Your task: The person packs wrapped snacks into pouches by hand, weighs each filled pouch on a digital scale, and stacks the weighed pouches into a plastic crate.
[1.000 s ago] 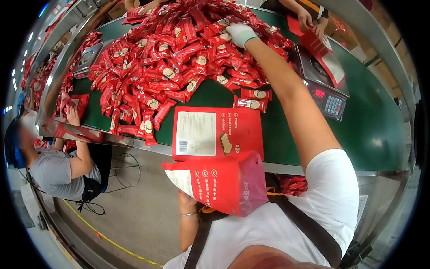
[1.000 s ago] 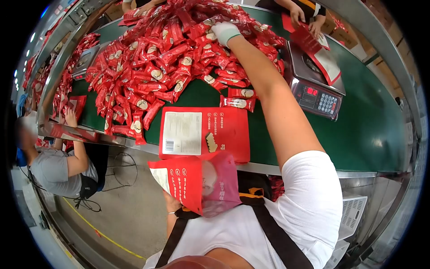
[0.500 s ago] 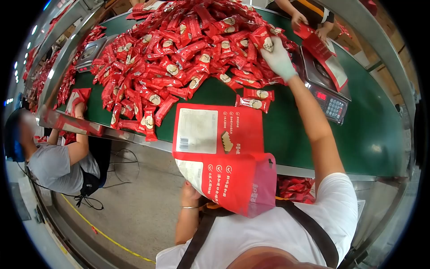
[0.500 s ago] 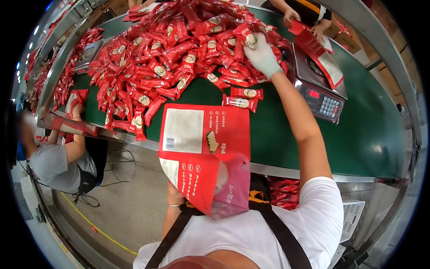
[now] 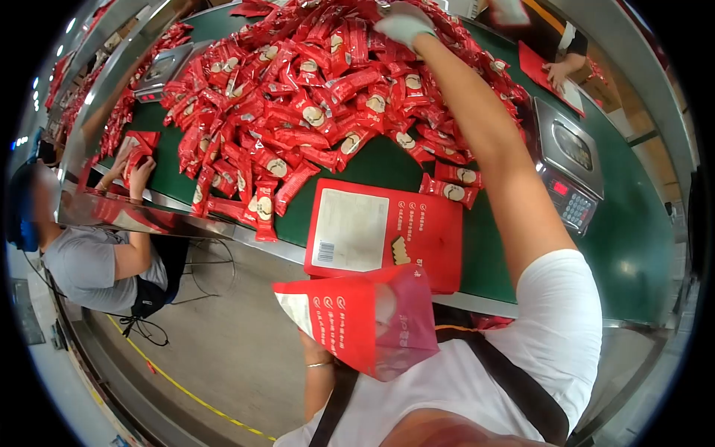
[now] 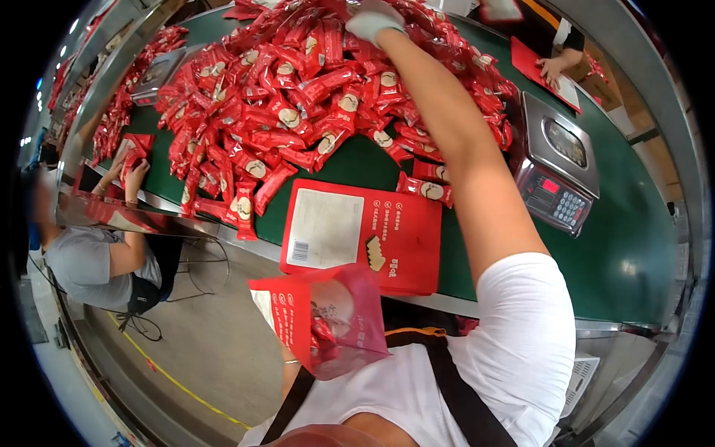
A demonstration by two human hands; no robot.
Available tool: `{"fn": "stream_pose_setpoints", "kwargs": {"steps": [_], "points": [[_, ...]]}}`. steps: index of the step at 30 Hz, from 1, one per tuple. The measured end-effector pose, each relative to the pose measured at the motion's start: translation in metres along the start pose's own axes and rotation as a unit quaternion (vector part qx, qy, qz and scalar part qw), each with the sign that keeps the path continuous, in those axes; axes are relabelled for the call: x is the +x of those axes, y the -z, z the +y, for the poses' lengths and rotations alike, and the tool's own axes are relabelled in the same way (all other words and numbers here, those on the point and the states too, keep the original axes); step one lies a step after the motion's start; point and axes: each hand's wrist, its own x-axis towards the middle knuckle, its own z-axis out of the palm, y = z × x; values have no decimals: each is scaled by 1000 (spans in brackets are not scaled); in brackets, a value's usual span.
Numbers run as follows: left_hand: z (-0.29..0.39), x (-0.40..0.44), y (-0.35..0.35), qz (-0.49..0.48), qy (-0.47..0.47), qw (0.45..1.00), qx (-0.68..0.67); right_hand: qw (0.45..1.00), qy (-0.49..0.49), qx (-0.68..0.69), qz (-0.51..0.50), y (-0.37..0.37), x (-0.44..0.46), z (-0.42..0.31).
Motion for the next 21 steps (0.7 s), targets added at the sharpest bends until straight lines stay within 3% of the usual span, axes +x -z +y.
{"fn": "stream_pose_setpoints", "kwargs": {"steps": [1, 2, 3, 6, 8, 11, 12, 15, 16, 18, 19, 21], "points": [[-1, 3, 2, -5, 0, 1000, -6, 990, 117, -33, 70, -34, 23, 47], [-1, 4, 4, -8, 0, 1000, -6, 992, 80, -23, 96, 5, -31, 27], [-1, 5, 6, -11, 4, 1000, -7, 989, 100, 55, 90, 7, -57, 45], [-4, 9, 10, -23, 14, 1000, -4, 977, 179, 90, 71, 7, -146, 95], [-5, 13, 10, -35, 30, 999, 2, 992, 121, -14, -10, 6, -200, 133], [-4, 12, 10, -49, 46, 998, 10, 989, -13, -105, 99, 39, -243, 193], [-5, 10, 10, -48, 50, 998, 12, 984, -98, -21, 150, 52, -251, 228], [-7, 4, 8, -53, 55, 997, 21, 947, -257, -152, 120, 106, -260, 309], [-8, 2, 8, -55, 56, 997, 23, 935, -272, -178, 140, 109, -266, 331], [-10, 1, 6, -60, 60, 996, 26, 952, -220, -104, 185, 116, -279, 358], [-11, 1, 5, -63, 62, 996, 28, 951, -224, -104, 185, 128, -290, 343], [-13, 0, 3, -66, 59, 996, 33, 926, -196, 58, 317, 140, -316, 304]]}}
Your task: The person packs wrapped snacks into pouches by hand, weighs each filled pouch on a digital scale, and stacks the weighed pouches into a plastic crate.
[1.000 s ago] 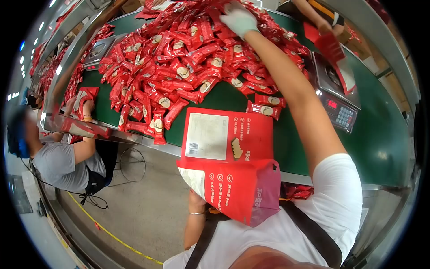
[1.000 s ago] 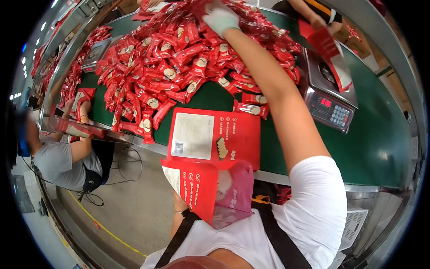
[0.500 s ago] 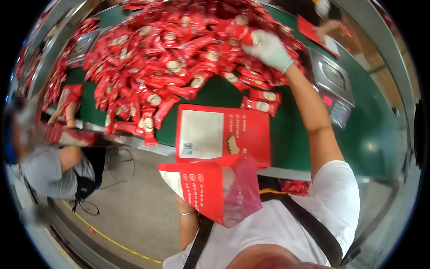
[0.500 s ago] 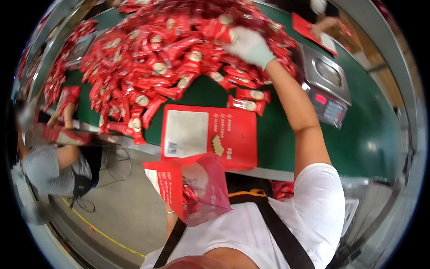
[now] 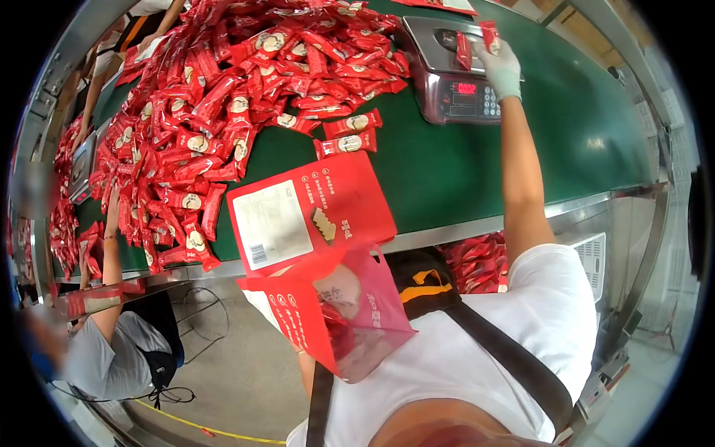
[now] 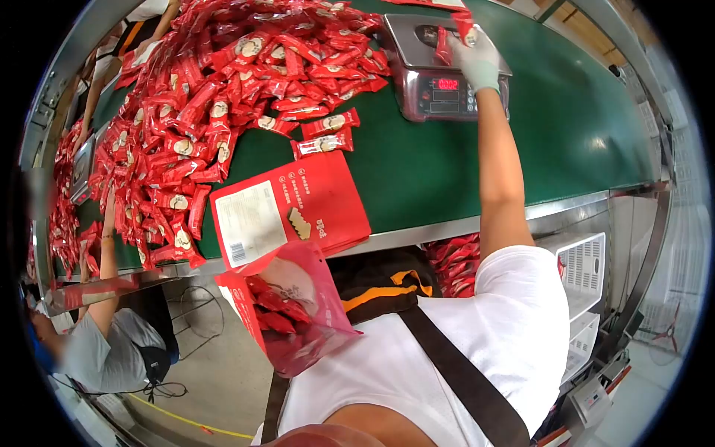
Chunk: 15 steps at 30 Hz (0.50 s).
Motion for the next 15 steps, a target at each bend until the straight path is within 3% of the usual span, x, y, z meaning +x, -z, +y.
{"fn": "stream_pose_setpoints", "kwargs": {"steps": [3, 7, 9, 11, 13, 15], "points": [[-6, 1, -3, -3, 3, 1000, 8, 994, 30, 70, 72, -3, -68, -14], [-3, 5, -9, -10, 17, 999, 25, 961, 221, 75, -151, -68, -165, -14], [-3, 4, -11, -16, 21, 999, 30, 924, 180, 2, -336, -76, -174, -53], [-4, 5, -13, -20, 25, 999, 35, 907, 317, -36, -274, -117, -168, -55], [-5, 7, -16, -24, 25, 999, 36, 908, 375, 5, -190, -146, -151, -67], [-4, 10, -19, -29, 27, 998, 39, 928, 357, 28, -104, -147, -135, -86]]}}
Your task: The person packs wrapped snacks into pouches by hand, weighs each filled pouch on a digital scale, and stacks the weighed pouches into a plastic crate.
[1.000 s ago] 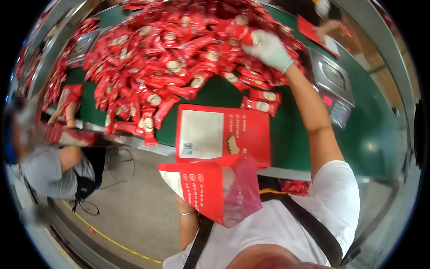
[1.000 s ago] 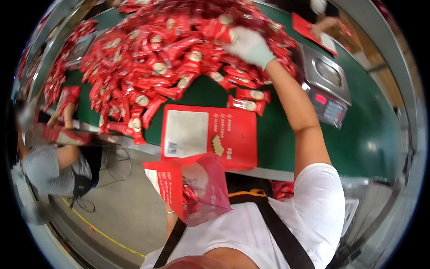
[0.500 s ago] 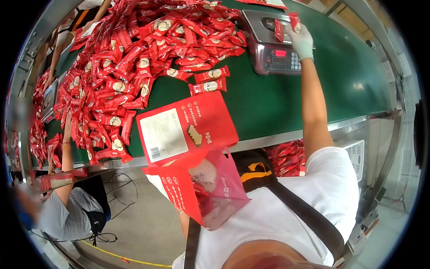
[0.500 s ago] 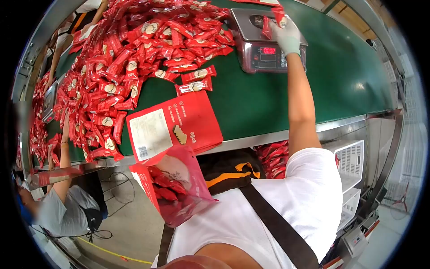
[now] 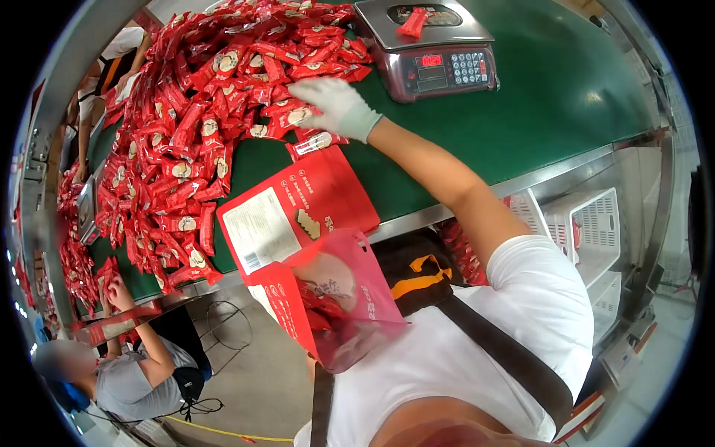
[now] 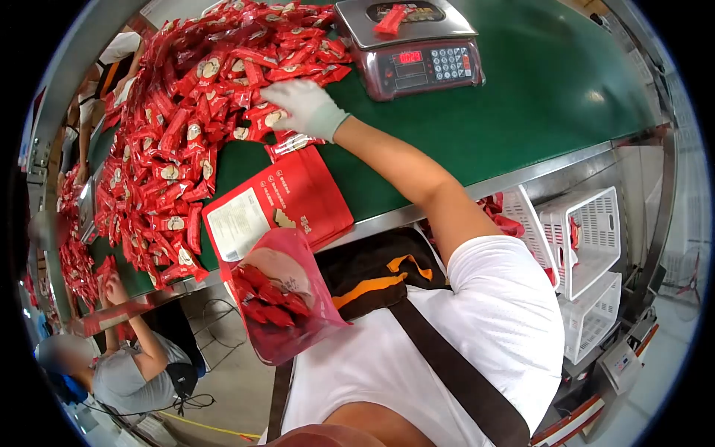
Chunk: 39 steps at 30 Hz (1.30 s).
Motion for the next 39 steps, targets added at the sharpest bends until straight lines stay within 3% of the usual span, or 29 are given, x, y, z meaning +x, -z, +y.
{"fn": "stream_pose_setpoints", "kwargs": {"steps": [2, 4, 5, 8, 10, 12, 13, 15, 17, 18, 20, 22, 24, 26, 28, 29, 30, 31, 33, 36, 37, 38, 39], "points": [[0, 2, 0, -1, -3, 1000, -3, 996, -56, 21, 61, 19, 23, 16], [-1, 3, 0, -2, -6, 1000, -5, 984, -180, 10, 13, 44, 36, 41], [0, 4, 0, -1, -7, 1000, -7, 981, -192, 18, 21, 45, 35, 60], [-1, 10, -3, -7, -10, 1000, -10, 968, -225, -18, -106, 66, 26, 78], [-5, 14, -4, -11, -10, 1000, -17, 944, -298, -114, -83, 72, 27, 94], [-4, 18, -7, -16, -15, 1000, -21, 904, -376, -195, 48, 92, 41, 118], [-7, 21, -9, -19, -16, 999, -23, 877, -410, -247, 34, 101, 48, 137], [-11, 27, -13, -28, -15, 999, -29, 824, -484, -280, -91, 93, 42, 205], [-13, 31, -22, -31, -21, 999, -35, 833, -459, -260, -167, 94, 45, 234], [-15, 32, -27, -26, -24, 999, -40, 870, -398, -230, -179, 102, 50, 216], [-19, 34, -47, -15, -27, 998, -49, 974, -220, -13, -47, 126, 37, 130], [-17, 38, -63, -16, -21, 998, -56, 947, -200, 236, -83, 178, 22, 12], [-21, 43, -57, -9, -11, 997, -73, 916, -107, 336, -189, 219, -2, -52], [-19, 41, -58, -17, -4, 998, -64, 934, 38, 237, -265, 234, -4, -85], [-18, 44, -64, -40, 2, 998, -58, 943, 47, 186, -270, 225, -4, -101], [-18, 43, -68, -79, -4, 997, -13, 929, -2, 162, -333, 216, 1, -115], [-20, 43, -71, -116, -12, 993, 31, 907, -51, 137, -395, 209, 4, -124], [-28, 45, -75, -126, -16, 991, 40, 731, -334, 476, -358, 182, -19, -116], [-42, 46, -70, -117, -1, 993, 24, 389, -538, 708, -240, 135, -65, -104], [-38, 46, -67, -116, 12, 993, 12, 670, -257, 551, -426, 122, -92, -106], [-38, 44, -61, -109, 33, 993, 14, 800, -25, 377, -466, 134, -90, -100], [-37, 42, -55, -99, 56, 993, 17, 877, 196, 174, -403, 147, -88, -95], [-36, 40, -50, -87, 55, 995, 16, 876, -57, 115, -465, 205, -47, -133]]}}
